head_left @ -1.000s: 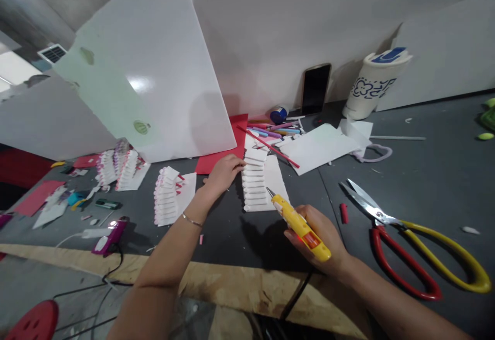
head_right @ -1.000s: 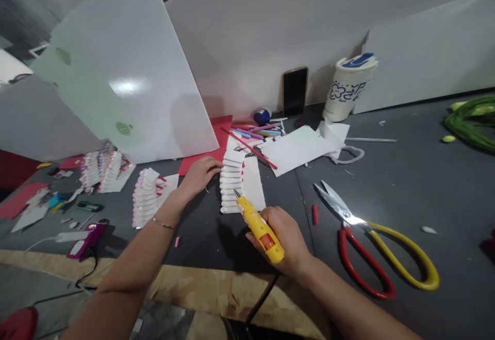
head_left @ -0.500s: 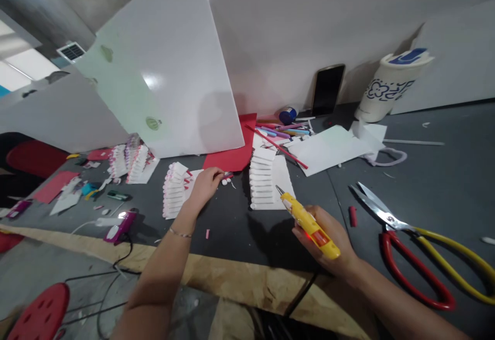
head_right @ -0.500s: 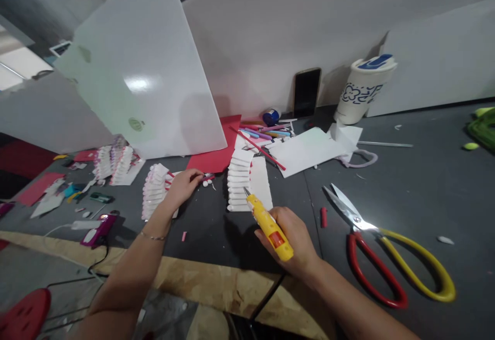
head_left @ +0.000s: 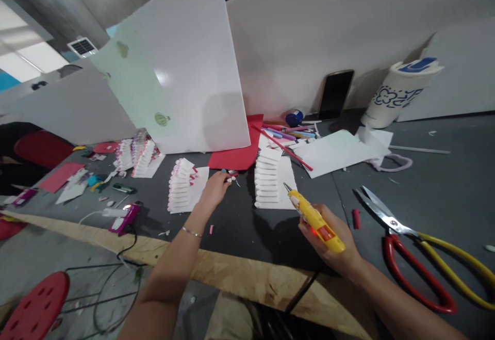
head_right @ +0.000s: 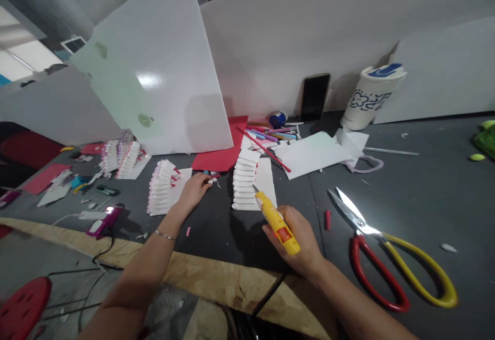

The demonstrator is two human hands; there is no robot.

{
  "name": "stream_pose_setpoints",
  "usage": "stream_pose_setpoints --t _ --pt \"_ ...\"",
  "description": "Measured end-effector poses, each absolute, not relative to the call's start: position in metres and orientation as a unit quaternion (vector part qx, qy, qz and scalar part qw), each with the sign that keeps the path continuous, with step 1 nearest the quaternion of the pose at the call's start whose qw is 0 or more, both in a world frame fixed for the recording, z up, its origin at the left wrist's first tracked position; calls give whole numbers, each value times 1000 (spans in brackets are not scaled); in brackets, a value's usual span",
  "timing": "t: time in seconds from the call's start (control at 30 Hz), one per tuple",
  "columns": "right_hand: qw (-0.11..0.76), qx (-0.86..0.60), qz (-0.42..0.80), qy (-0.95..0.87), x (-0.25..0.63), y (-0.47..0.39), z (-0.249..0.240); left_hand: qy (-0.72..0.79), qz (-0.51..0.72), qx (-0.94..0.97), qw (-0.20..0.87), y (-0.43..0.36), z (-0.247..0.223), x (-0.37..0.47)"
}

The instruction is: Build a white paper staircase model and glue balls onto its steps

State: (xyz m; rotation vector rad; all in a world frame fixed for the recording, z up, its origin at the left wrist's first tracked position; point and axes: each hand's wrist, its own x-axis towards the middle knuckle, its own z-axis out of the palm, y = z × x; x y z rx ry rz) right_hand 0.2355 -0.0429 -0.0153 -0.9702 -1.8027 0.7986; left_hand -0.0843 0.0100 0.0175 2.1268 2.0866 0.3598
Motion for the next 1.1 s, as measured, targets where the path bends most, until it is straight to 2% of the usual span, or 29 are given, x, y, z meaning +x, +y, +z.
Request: stream_pose_setpoints --t 0.47,0.67,0.9,1.1 --pt "449 -398 321 -733 235 -43 -14 664 185 720 78 -3 7 -50" --pt "445 -394 324 -736 235 -43 -14 659 217 714 91 -9 20 -37" --pt "446 -393 313 -741 235 -43 -14 638 371 643 203 -18 37 5" --pt "442 -400 307 -742 235 -43 -13 598 469 587 280 -17 31 25"
